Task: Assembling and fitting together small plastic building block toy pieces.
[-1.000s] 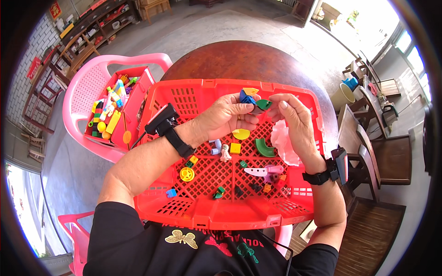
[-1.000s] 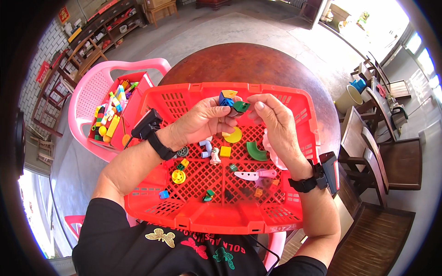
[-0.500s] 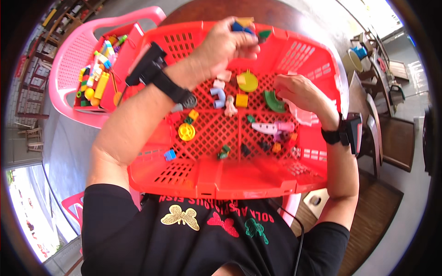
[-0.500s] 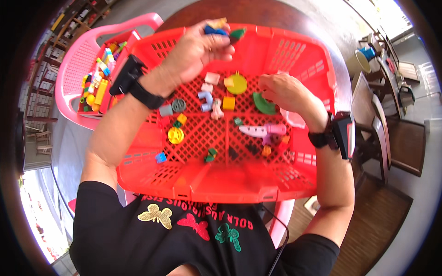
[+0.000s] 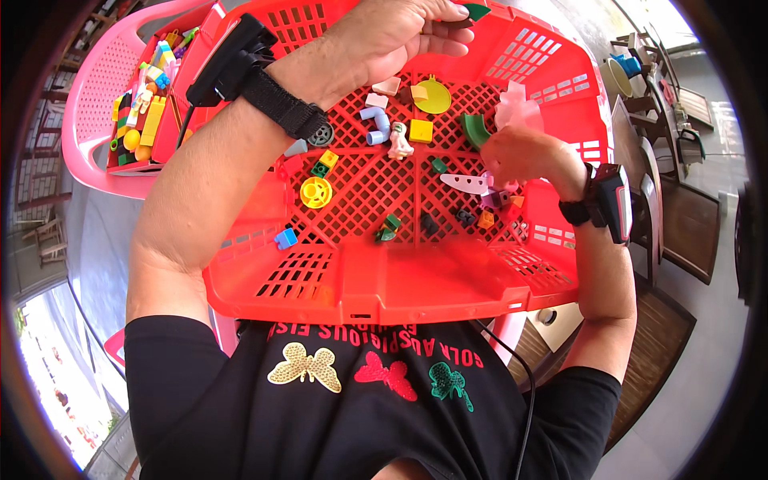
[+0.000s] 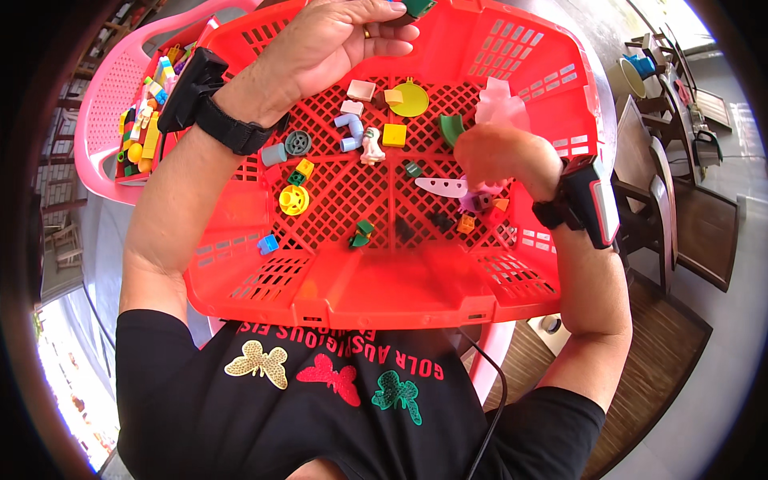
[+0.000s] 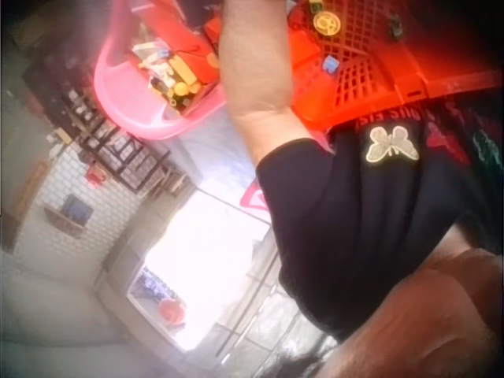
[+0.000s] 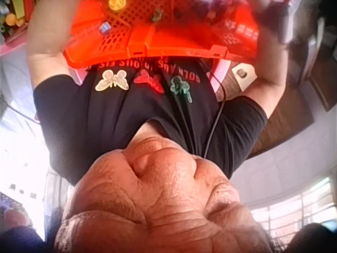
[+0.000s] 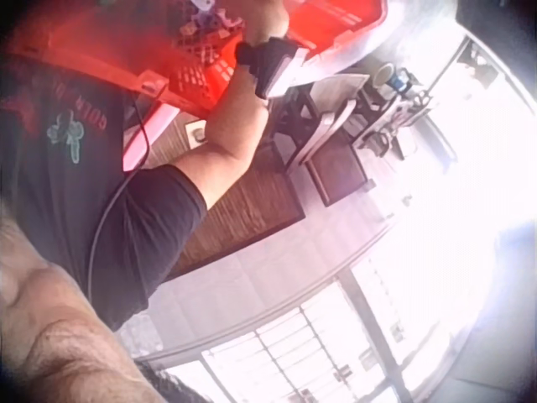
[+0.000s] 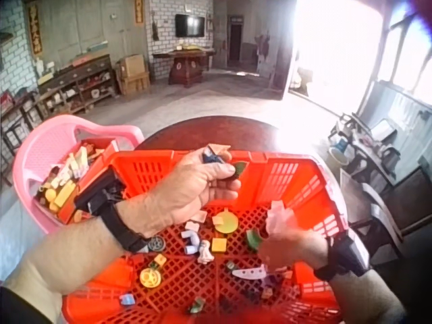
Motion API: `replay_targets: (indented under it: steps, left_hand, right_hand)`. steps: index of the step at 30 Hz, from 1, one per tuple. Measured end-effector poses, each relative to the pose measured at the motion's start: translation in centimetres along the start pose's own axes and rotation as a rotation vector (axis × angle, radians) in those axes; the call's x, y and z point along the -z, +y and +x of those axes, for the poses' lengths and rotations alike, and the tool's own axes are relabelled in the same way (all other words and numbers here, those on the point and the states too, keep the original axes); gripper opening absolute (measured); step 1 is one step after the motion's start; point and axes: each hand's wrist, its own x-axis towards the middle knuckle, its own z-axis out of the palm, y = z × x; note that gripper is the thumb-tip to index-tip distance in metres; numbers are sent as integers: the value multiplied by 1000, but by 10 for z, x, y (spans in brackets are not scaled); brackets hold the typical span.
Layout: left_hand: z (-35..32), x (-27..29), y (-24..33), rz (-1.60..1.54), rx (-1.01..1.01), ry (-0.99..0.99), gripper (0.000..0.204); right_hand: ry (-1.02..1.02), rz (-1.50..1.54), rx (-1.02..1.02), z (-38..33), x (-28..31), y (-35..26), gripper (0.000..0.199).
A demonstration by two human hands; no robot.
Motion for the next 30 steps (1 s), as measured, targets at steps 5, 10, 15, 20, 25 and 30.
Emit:
replay_targets:
  steps: [5,10,15,20,25,30]
  left_hand:
    - [-5,-3,11,24,-5,64,16]
    - [3,-4,10,44,-18,60,15]
    - [2,-5,7,29,-32,18,11]
    - [-2,-11,0,-71,-2,58,17]
    - [-4,-3,-1,-166,81,-27,16]
    - [-7,-4,-5,-59,63,-60,15]
  right_hand:
    - [-5,11,-80,5,-19,-16,20]
    - [358,-291,-189,11,-67,-4,19]
    - [233,-214,-257,13,-37,-16,18]
    - [536,197,-38,-11,17,-14,22]
    - [1058,984,77,-35,48,-22,25]
    - [1257,1181,131,-48,61,-33,17]
